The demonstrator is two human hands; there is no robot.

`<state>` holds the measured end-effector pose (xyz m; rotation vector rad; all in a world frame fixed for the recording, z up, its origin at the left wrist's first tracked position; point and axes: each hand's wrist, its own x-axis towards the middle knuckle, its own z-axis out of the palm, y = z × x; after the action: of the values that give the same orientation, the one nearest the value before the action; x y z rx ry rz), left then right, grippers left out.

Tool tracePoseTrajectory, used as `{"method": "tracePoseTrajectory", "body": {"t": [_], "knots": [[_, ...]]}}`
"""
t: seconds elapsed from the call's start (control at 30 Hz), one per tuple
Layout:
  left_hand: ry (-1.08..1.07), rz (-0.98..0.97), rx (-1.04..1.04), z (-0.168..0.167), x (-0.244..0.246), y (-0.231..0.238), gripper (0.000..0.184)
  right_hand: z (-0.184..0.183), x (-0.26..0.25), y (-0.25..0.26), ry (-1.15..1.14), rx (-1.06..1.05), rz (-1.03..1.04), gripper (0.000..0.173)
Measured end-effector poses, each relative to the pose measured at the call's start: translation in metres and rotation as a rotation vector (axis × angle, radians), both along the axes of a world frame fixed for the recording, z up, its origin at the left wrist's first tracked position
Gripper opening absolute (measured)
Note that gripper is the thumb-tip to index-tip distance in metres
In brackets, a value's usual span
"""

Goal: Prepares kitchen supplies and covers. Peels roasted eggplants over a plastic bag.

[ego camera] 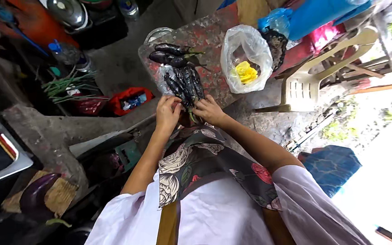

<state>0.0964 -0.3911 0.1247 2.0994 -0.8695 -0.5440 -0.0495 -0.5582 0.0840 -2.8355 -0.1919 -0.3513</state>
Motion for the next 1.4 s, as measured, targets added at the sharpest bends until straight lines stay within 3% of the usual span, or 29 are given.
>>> {"method": "tracePoseTrajectory", "body": {"t": [0.1, 0.2, 0.33, 0.47, 0.63, 0.87, 1.0, 1.17, 1.4], "knots": [[0.013, 0.01, -0.026, 0.006, 0.0, 0.007, 0.018, 0.009, 0.004, -0.001, -0.147, 0.01, -0.028, 0.023], [0.028, 0.041, -0.059, 0.011, 0.0, 0.006, 0.022, 0.033, 0.014, -0.009, -0.229, 0.134, -0.187, 0.024], [0.051, 0.121, -0.145, 0.021, -0.001, 0.014, 0.023, 0.071, 0.05, -0.025, -0.227, 0.167, -0.314, 0.025], [0.092, 0.19, -0.146, 0.03, 0.01, 0.037, 0.027, 0.089, 0.077, -0.041, -0.367, 0.204, -0.341, 0.03], [0.014, 0.386, -0.117, 0.023, 0.025, 0.091, 0.027, 0.121, 0.09, -0.046, -0.362, 0.278, -0.311, 0.033], [0.152, 0.526, 0.012, 0.005, 0.002, 0.137, 0.027, 0.153, 0.083, -0.044, -0.428, 0.334, -0.253, 0.028], [0.226, 0.485, 0.061, 0.003, -0.005, 0.132, 0.027, 0.163, 0.077, -0.047, -0.44, 0.389, -0.304, 0.028], [0.172, 0.419, 0.048, 0.007, 0.005, 0.106, 0.024, 0.183, 0.064, -0.061, -0.445, 0.41, -0.352, 0.028], [0.068, 0.154, -0.066, 0.017, 0.024, 0.03, 0.024, 0.212, 0.017, -0.095, -0.497, 0.289, -0.48, 0.025]]}}
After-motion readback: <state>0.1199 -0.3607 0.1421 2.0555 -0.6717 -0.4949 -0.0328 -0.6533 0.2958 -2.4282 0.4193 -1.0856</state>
